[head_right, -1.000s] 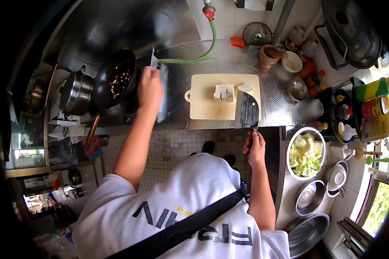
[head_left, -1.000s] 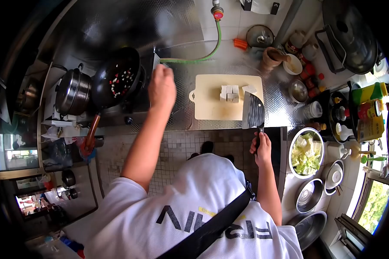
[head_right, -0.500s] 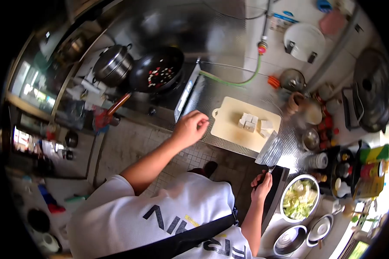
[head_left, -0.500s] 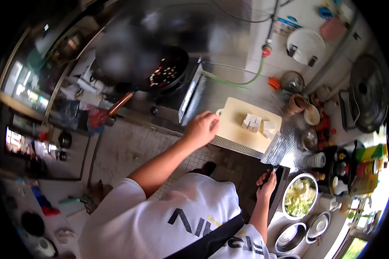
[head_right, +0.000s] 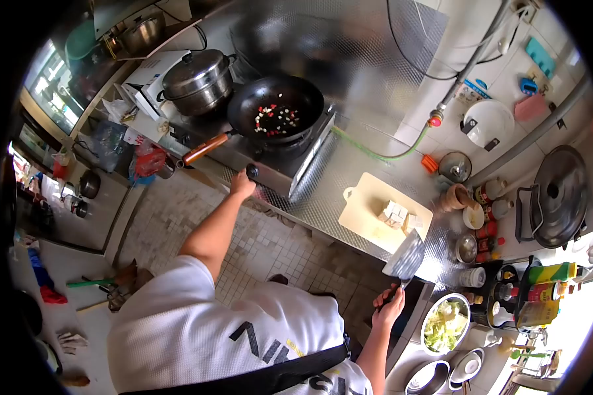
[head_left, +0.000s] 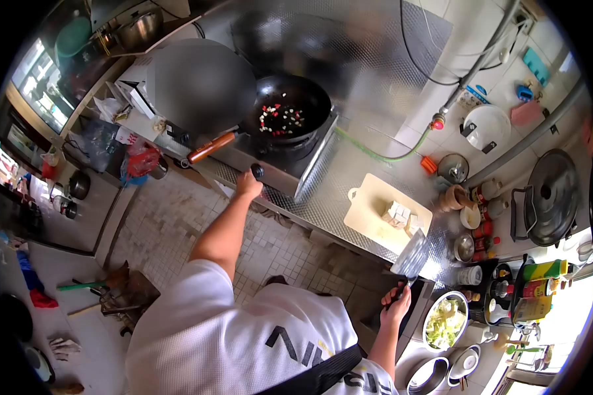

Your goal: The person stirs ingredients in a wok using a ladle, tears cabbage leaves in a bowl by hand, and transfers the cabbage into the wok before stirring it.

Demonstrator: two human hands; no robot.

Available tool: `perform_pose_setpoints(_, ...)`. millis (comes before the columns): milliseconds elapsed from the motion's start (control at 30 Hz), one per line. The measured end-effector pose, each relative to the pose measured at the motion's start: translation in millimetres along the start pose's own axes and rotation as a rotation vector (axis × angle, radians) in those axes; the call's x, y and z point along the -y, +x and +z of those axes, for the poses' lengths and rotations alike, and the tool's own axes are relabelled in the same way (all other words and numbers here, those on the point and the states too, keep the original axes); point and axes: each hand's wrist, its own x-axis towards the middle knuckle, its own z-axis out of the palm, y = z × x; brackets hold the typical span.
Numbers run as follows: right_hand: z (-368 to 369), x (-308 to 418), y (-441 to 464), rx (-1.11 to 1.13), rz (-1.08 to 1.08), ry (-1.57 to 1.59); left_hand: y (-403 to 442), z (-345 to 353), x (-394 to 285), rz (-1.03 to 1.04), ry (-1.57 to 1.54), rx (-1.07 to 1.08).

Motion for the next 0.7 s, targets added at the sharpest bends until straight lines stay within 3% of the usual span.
perform_pose_setpoints(133,17,-28,-23,-0.057,-0.032,0.02,14,-6,21,-0.056,-0.03,0.148)
perform_pose_setpoints(233,45,-47,-44,-0.107,-0.025,0.058,24,-45,74,-0.09,-0.055,0.192)
perform_pose_setpoints(267,52,-55,-51,-0.106,-0.028,0.063,29,-62,109,-0.145,-0.135,-0.008)
perform_pose_setpoints(333,58,-73,-52,-0.084,-0.054,0.102,44,-134,160,-0.246,-0.385,-0.213)
perform_pose_setpoints(433,74,-87,-59,-0.091,-0.048,0.157,95,-264,209,-0.111,-0.288,-0.957)
perform_pose_setpoints(500,83,-94,-63,-0.103,-0.037,0.173,106,-374,170,0.294,-0.334,-1.261)
perform_pose_setpoints(567,92,-97,-65,-0.11,-0.036,0.177,92,-469,92,0.7,-0.435,-1.25)
perform_pose_setpoints(633,99,-101,-64,-0.116,-0.04,0.187,69,-531,10,0.936,-0.443,-1.153)
perform_pose_setpoints(700,103,-105,-63,-0.121,-0.048,0.213,48,-563,-50,0.984,-0.267,-1.204)
